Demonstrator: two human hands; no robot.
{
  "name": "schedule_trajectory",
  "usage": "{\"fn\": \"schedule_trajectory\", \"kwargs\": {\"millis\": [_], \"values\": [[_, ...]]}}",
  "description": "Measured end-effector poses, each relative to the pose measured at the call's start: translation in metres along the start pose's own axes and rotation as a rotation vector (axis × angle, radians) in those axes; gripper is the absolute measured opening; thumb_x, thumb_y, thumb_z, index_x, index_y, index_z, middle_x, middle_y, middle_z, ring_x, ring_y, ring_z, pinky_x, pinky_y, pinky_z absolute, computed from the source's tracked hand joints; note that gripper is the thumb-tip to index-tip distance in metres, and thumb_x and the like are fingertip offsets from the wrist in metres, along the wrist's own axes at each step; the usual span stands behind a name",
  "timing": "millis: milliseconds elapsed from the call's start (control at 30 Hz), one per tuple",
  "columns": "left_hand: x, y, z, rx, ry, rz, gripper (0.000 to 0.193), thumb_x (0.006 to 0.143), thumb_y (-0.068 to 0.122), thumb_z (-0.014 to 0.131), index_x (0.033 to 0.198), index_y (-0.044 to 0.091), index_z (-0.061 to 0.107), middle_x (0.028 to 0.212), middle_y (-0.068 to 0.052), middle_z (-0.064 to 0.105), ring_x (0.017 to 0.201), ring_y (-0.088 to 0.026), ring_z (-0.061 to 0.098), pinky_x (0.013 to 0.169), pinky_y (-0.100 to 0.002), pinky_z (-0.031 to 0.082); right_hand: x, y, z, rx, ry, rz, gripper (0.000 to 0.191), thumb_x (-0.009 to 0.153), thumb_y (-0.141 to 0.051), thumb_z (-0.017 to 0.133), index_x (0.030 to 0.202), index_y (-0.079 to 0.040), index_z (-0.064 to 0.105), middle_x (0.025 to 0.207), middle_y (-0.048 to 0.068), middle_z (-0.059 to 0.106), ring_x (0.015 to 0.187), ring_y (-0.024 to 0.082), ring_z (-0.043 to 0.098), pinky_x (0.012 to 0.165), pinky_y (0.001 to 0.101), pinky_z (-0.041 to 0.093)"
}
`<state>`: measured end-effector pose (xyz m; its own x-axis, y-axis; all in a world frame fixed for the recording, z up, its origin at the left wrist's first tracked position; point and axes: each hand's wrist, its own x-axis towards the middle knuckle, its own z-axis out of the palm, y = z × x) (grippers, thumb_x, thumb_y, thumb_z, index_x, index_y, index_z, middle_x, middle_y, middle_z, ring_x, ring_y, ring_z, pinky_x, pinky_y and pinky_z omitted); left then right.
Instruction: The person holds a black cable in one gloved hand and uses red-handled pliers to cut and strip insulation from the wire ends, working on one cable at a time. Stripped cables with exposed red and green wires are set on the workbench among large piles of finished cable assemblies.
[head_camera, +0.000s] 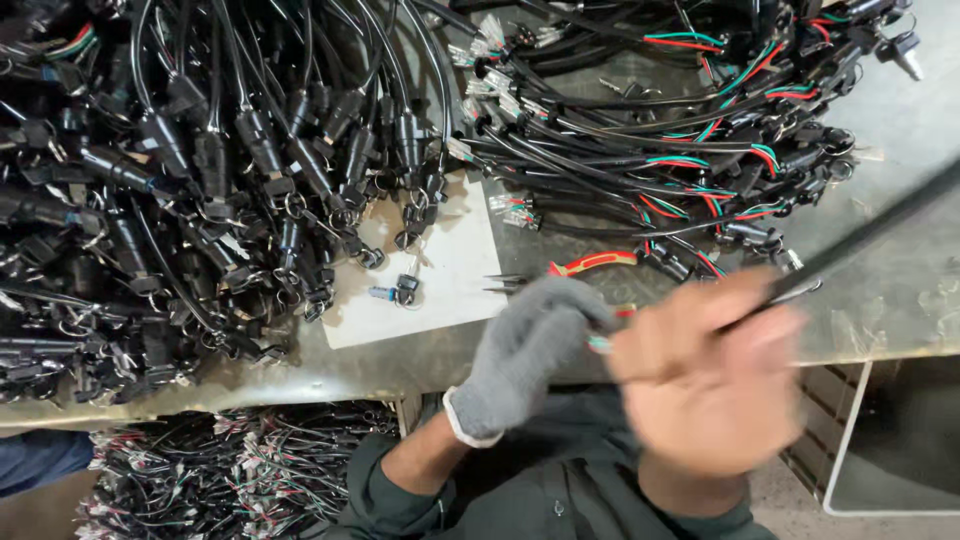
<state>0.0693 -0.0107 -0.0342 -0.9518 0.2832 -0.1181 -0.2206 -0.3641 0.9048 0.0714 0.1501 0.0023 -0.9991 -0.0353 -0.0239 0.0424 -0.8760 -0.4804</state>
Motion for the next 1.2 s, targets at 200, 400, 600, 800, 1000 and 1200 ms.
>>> {"fn": "schedule_trajectory", "kwargs": {"millis": [200, 400, 600, 800, 1000, 1200], "values": [[0.006, -0.025, -0.022, 0.229, -0.555, 0.076, 0.027, 0.103, 0.024, 0.054, 0.111, 0.003, 0.068, 0.121, -0.011, 0.068, 0.113, -0.021, 0.064, 0.101, -0.035, 0.052, -0.049, 0.011, 0.003, -0.717, -0.285, 0.037, 0.029, 0.104, -0.025, 0.052, 0.103, 0.0, 0.065, 0.08, 0.002, 0.068, 0.057, 0.009, 0.049, 0.058, 0.0293, 0.045], [-0.021, 0.019, -0.03, -0.698, 0.321, -0.072, 0.027, 0.107, 0.029, 0.055, 0.113, 0.006, 0.065, 0.097, -0.009, 0.07, 0.084, -0.023, 0.065, 0.075, -0.037, 0.054, -0.029, 0.014, -0.006, -1.848, -0.596, -0.49, 0.015, 0.093, -0.012, 0.067, 0.102, -0.001, 0.062, 0.085, 0.009, 0.069, 0.067, 0.024, 0.066, 0.06, 0.0373, 0.049], [-0.025, 0.006, -0.027, 0.036, 0.204, 0.054, 0.028, 0.108, 0.023, 0.059, 0.13, 0.005, 0.064, 0.103, -0.006, 0.067, 0.084, -0.016, 0.056, 0.072, -0.029, 0.049, -0.005, 0.034, -0.01, -1.952, -0.525, -0.493, 0.017, 0.086, -0.015, 0.07, 0.088, 0.0, 0.06, 0.09, 0.019, 0.067, 0.079, 0.037, 0.067, 0.068, 0.0448, 0.052], [-0.027, 0.003, -0.001, 0.816, -0.109, 0.306, 0.012, 0.101, 0.012, 0.058, 0.11, 0.011, 0.065, 0.1, -0.01, 0.07, 0.089, -0.026, 0.069, 0.076, -0.033, 0.054, 0.001, -0.021, 0.009, -1.252, -0.308, -0.175, 0.039, 0.104, -0.034, 0.049, 0.1, 0.002, 0.062, 0.104, 0.018, 0.068, 0.095, 0.036, 0.065, 0.086, 0.0482, 0.05], [-0.035, 0.009, 0.038, 0.527, -0.485, 0.149, 0.014, 0.103, 0.024, 0.064, 0.103, 0.011, 0.069, 0.088, -0.012, 0.065, 0.078, -0.031, 0.067, 0.07, -0.041, 0.051, 0.035, -0.062, 0.046, -0.163, -0.504, 0.11, 0.046, 0.11, -0.043, 0.042, 0.078, -0.014, 0.057, 0.073, 0.006, 0.064, 0.077, 0.026, 0.059, 0.089, 0.0442, 0.038], [-0.016, 0.016, 0.006, 0.673, -0.341, 0.453, 0.022, 0.096, 0.028, 0.068, 0.11, 0.011, 0.065, 0.089, -0.011, 0.066, 0.087, -0.031, 0.066, 0.084, -0.041, 0.052, 0.015, -0.07, -0.017, -0.374, -0.158, -0.123, 0.031, 0.105, -0.039, 0.048, 0.093, -0.014, 0.06, 0.075, 0.002, 0.064, 0.078, 0.023, 0.057, 0.076, 0.0408, 0.04]]}}
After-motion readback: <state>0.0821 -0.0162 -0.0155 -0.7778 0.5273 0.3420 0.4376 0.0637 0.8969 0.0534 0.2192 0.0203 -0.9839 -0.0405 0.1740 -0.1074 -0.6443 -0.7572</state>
